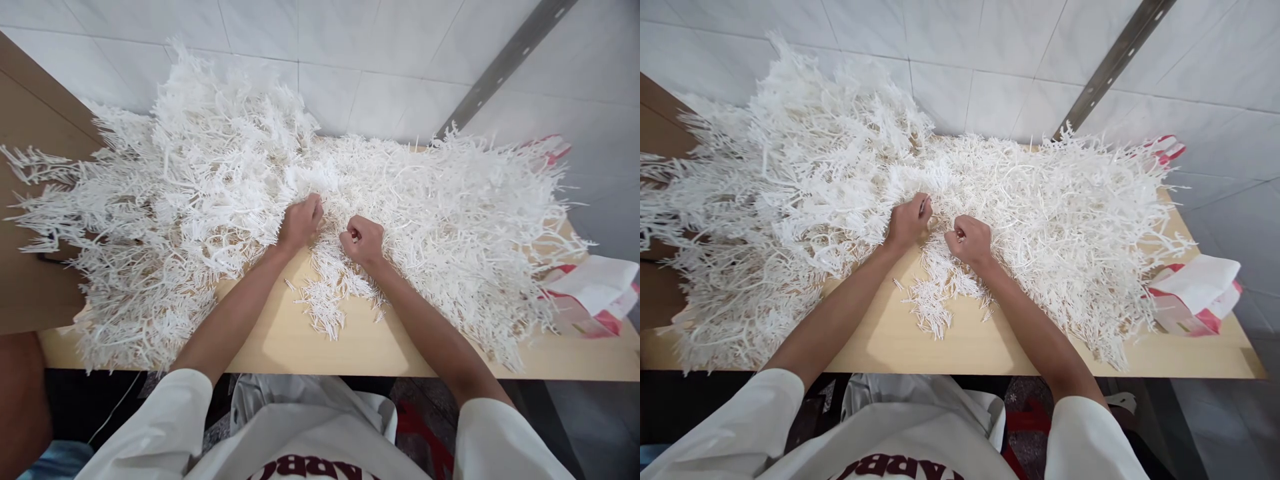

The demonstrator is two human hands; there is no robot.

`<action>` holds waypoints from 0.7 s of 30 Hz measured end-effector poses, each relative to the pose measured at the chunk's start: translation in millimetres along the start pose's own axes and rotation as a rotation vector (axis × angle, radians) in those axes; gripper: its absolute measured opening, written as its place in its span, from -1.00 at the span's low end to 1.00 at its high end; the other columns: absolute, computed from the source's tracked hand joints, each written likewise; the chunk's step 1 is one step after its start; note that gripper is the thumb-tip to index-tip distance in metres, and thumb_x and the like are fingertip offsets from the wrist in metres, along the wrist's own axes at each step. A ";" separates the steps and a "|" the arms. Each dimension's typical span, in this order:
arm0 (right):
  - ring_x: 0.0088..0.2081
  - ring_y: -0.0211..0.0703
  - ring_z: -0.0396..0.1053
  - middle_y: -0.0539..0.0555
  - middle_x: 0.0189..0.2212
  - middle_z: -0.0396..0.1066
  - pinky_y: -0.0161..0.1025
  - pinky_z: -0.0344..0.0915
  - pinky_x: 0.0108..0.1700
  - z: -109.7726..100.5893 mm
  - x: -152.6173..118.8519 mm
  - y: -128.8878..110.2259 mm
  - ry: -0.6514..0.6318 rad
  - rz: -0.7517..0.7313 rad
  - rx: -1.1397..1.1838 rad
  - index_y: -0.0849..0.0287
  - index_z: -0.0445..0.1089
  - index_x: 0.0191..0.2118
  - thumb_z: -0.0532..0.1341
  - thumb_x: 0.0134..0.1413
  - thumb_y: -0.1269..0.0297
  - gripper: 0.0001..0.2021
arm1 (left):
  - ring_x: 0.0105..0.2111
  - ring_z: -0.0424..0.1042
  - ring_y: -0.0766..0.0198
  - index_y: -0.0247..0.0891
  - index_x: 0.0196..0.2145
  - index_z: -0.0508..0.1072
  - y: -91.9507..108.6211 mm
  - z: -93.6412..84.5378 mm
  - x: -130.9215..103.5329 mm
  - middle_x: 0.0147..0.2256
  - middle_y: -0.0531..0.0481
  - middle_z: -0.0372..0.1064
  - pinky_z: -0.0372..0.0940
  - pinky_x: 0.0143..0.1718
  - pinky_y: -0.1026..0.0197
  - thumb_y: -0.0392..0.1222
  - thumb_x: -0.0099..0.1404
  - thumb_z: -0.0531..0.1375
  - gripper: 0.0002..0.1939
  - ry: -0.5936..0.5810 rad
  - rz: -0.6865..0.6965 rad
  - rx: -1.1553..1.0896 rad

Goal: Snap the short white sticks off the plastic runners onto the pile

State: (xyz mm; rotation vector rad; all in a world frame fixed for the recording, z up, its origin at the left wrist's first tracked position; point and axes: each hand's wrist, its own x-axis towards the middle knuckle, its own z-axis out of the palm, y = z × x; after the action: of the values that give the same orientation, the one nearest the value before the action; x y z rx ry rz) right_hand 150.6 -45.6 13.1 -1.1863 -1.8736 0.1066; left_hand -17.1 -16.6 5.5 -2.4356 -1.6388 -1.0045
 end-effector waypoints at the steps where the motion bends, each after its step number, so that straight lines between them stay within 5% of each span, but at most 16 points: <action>1: -0.61 -0.35 -0.02 -0.11 -0.68 0.04 -0.29 -0.02 -0.51 -0.7 -0.2 -0.4 0.009 0.011 0.011 0.11 0.00 -0.59 0.08 -0.13 0.39 -0.81 | -0.61 0.28 0.35 -0.29 -0.23 0.41 0.3 -1.6 0.7 -0.58 0.03 0.38 0.02 -0.53 0.28 -0.10 0.48 -0.18 -0.58 -0.009 -0.045 -0.019; 4: -0.55 -0.34 0.16 -0.07 -0.54 0.28 -0.29 0.16 -0.43 -0.3 2.2 -1.2 0.032 0.121 0.031 0.12 0.26 -0.44 0.11 -0.01 0.36 -0.96 | -0.50 0.42 0.33 -0.28 -0.06 0.33 2.2 -5.1 0.5 -0.46 0.01 0.48 0.13 -0.45 0.30 -0.04 0.49 -0.23 -0.57 -0.095 0.034 -0.129; 8: -0.43 -0.31 0.33 0.05 -0.17 0.43 -0.27 0.28 -0.37 3.3 5.9 -0.9 -0.034 0.124 0.044 0.07 0.38 -0.07 0.10 0.13 0.33 -0.74 | -0.43 0.50 0.30 -0.26 -0.01 0.28 2.6 -5.1 -2.3 -0.38 -0.01 0.53 0.19 -0.42 0.29 0.00 0.49 -0.27 -0.54 -0.132 0.078 -0.196; 14: -0.39 -0.27 0.37 0.07 -0.23 0.46 -0.25 0.34 -0.30 6.0 4.6 3.7 -0.086 0.020 0.049 0.10 0.39 -0.13 0.10 0.25 0.12 -0.77 | -0.50 0.47 0.24 -0.28 -0.03 0.32 0.4 -3.4 -2.4 -0.49 -0.02 0.49 0.12 -0.48 0.25 0.00 0.48 -0.27 -0.53 -0.135 0.126 -0.131; 21: -0.40 -0.28 0.32 0.01 -0.35 0.40 -0.27 0.25 -0.31 7.0 6.0 5.3 -0.103 0.068 0.052 0.12 0.36 -0.24 0.11 0.21 0.26 -0.88 | -0.49 0.48 0.25 -0.26 -0.06 0.34 2.1 0.1 -1.6 -0.43 -0.04 0.52 0.10 -0.49 0.26 -0.09 0.48 -0.19 -0.62 -0.132 0.160 -0.101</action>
State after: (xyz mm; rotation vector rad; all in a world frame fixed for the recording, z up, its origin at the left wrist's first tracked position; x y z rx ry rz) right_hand 148.4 -35.7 10.1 -1.2290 -1.9084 0.2573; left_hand -15.7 -18.7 5.2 -2.7023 -1.4307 -0.9439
